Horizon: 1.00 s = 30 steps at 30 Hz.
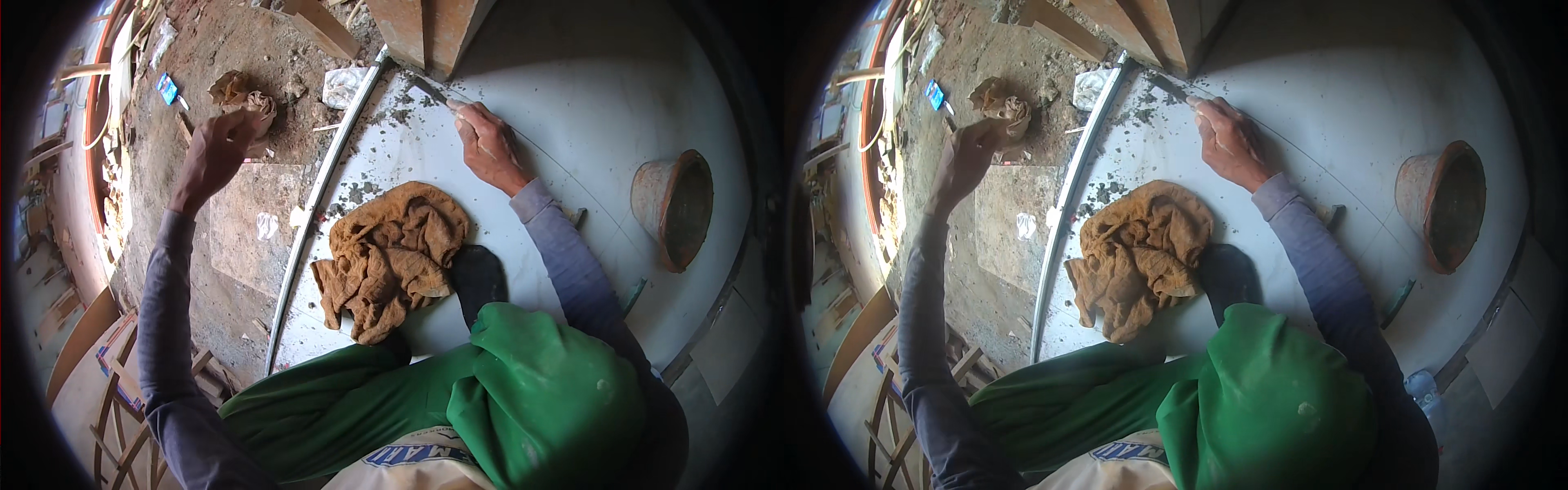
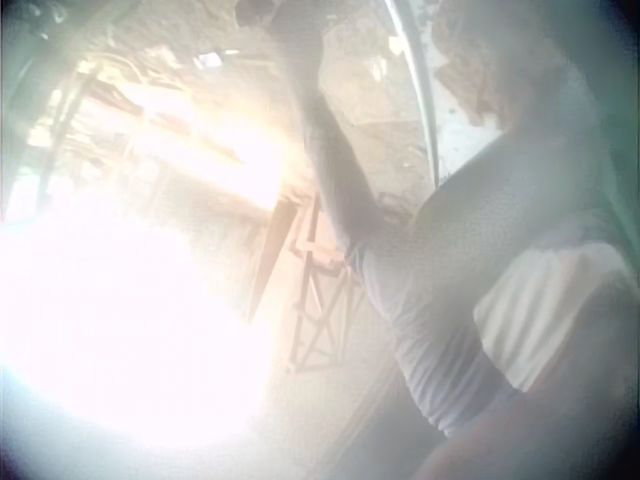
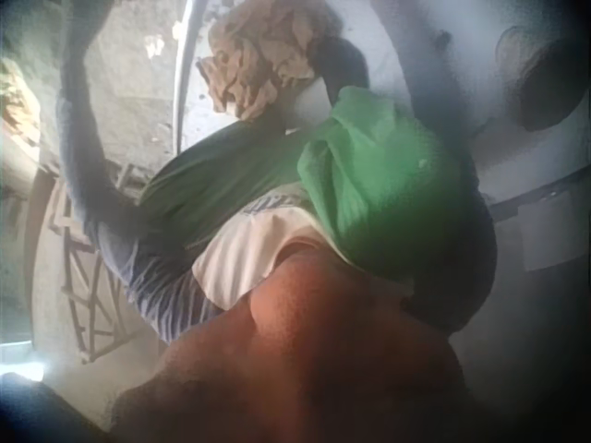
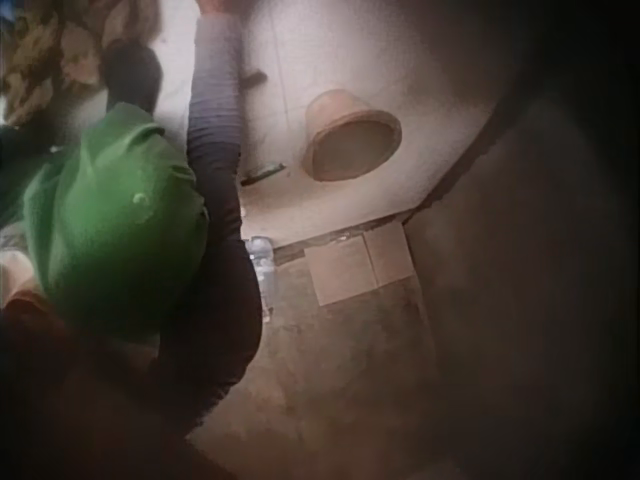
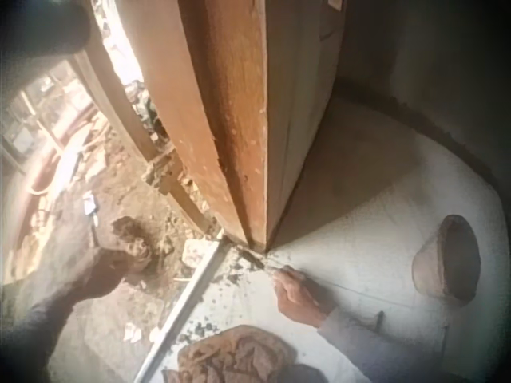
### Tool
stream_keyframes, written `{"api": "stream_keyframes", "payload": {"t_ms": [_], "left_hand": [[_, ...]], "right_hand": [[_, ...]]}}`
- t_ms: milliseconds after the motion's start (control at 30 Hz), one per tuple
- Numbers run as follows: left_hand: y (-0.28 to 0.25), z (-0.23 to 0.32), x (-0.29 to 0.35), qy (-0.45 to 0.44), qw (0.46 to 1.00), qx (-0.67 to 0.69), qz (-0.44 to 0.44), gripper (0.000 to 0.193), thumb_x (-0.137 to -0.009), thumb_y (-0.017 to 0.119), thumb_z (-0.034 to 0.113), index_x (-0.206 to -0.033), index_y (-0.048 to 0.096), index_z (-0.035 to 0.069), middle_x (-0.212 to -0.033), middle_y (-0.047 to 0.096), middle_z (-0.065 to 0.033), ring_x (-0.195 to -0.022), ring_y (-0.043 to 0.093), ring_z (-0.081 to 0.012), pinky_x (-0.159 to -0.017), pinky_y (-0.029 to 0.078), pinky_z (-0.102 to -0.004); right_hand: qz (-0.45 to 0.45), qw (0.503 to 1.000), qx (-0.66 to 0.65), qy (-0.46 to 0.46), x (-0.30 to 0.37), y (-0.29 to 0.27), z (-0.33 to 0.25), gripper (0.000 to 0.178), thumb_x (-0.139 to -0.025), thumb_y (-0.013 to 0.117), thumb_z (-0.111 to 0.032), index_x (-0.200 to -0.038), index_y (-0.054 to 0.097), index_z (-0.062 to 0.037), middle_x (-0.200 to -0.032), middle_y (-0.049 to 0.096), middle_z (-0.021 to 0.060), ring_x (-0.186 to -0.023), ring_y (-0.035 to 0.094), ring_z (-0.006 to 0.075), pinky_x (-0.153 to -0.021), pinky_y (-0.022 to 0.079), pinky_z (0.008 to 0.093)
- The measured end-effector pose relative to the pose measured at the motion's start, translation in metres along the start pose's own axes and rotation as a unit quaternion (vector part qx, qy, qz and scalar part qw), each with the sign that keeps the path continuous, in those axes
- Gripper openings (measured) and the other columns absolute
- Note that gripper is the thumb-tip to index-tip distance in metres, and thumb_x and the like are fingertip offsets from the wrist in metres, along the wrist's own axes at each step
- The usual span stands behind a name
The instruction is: The person sands the edge of a wall using a sanding block, applies material with a putty knife, and wipes the surface with a cloth.
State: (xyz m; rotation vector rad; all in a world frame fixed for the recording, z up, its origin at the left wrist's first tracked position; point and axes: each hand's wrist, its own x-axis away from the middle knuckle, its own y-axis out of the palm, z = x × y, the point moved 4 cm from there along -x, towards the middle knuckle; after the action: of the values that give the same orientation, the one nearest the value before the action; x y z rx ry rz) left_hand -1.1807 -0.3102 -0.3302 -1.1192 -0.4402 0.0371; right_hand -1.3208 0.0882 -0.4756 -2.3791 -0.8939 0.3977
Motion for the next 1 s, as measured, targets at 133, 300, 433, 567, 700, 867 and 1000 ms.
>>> {"api": "stream_keyframes", "payload": {"t_ms": [133, 300, 433, 567, 700, 867, 1000], "left_hand": [[0.011, -0.027, 0.097, 0.014, 0.999, 0.031, -0.035, 0.030, -0.107, 0.069, 0.022, -0.123, 0.078, -0.001, -0.108, 0.082, -0.0205, -0.087, 0.080, -0.0278, -0.076, 0.063, -0.0367], [0.058, -0.077, 0.196, -0.141, 0.984, 0.048, -0.099, 0.035, -0.106, 0.068, 0.025, -0.126, 0.077, -0.002, -0.114, 0.081, -0.0228, -0.101, 0.081, -0.0293, -0.089, 0.062, -0.0389], [0.103, -0.082, 0.234, -0.219, 0.957, 0.102, -0.162, 0.038, -0.106, 0.067, 0.027, -0.130, 0.076, -0.002, -0.113, 0.081, -0.0231, -0.104, 0.080, -0.0290, -0.090, 0.062, -0.0394], [0.121, -0.075, 0.237, -0.219, 0.945, 0.135, -0.204, 0.040, -0.105, 0.068, 0.028, -0.132, 0.075, -0.001, -0.116, 0.081, -0.0234, -0.107, 0.080, -0.0295, -0.094, 0.062, -0.0407], [0.118, -0.068, 0.213, -0.186, 0.958, 0.124, -0.181, 0.041, -0.105, 0.068, 0.027, -0.134, 0.074, -0.001, -0.119, 0.080, -0.0255, -0.110, 0.080, -0.0317, -0.097, 0.061, -0.0397], [0.103, -0.054, 0.182, -0.165, 0.967, 0.118, -0.151, 0.039, -0.105, 0.068, 0.026, -0.132, 0.075, -0.001, -0.116, 0.080, -0.0251, -0.108, 0.080, -0.0325, -0.096, 0.061, -0.0398], [0.111, -0.043, 0.165, -0.124, 0.974, 0.120, -0.148, 0.037, -0.105, 0.068, 0.025, -0.132, 0.075, 0.000, -0.110, 0.080, -0.0243, -0.101, 0.080, -0.0320, -0.090, 0.061, -0.0399]], "right_hand": [[0.014, 0.999, -0.021, -0.029, -0.013, 0.006, -0.007, 0.030, -0.106, 0.056, -0.006, -0.131, 0.072, -0.0051, -0.117, 0.074, 0.0191, -0.101, 0.073, 0.0390, -0.089, 0.059, 0.0460], [-0.005, 0.997, -0.033, -0.068, -0.028, 0.018, 0.005, 0.030, -0.109, 0.056, -0.008, -0.135, 0.069, 0.0011, -0.123, 0.074, 0.0209, -0.109, 0.072, 0.0375, -0.095, 0.056, 0.0424], [0.024, 0.998, -0.055, -0.024, -0.041, 0.016, 0.004, 0.030, -0.109, 0.056, -0.008, -0.135, 0.068, 0.0014, -0.125, 0.074, 0.0214, -0.112, 0.072, 0.0383, -0.100, 0.056, 0.0426], [-0.017, 0.996, -0.059, -0.066, -0.041, 0.024, -0.001, 0.030, -0.109, 0.057, -0.009, -0.135, 0.068, 0.0009, -0.122, 0.074, 0.0222, -0.111, 0.073, 0.0380, -0.097, 0.058, 0.0426], [0.039, 0.997, -0.055, -0.030, -0.037, 0.029, -0.006, 0.029, -0.109, 0.057, -0.009, -0.134, 0.069, 0.0007, -0.124, 0.074, 0.0222, -0.112, 0.073, 0.0389, -0.097, 0.058, 0.0424], [0.014, 0.995, -0.066, -0.069, -0.045, 0.030, -0.042, 0.028, -0.109, 0.059, -0.008, -0.133, 0.070, -0.0008, -0.125, 0.074, 0.0229, -0.114, 0.073, 0.0391, -0.096, 0.059, 0.0433], [0.113, 0.988, -0.041, -0.093, -0.068, 0.050, -0.031, 0.027, -0.108, 0.058, -0.006, -0.132, 0.068, 0.0008, -0.120, 0.074, 0.0241, -0.108, 0.075, 0.0412, -0.092, 0.059, 0.0448]]}}
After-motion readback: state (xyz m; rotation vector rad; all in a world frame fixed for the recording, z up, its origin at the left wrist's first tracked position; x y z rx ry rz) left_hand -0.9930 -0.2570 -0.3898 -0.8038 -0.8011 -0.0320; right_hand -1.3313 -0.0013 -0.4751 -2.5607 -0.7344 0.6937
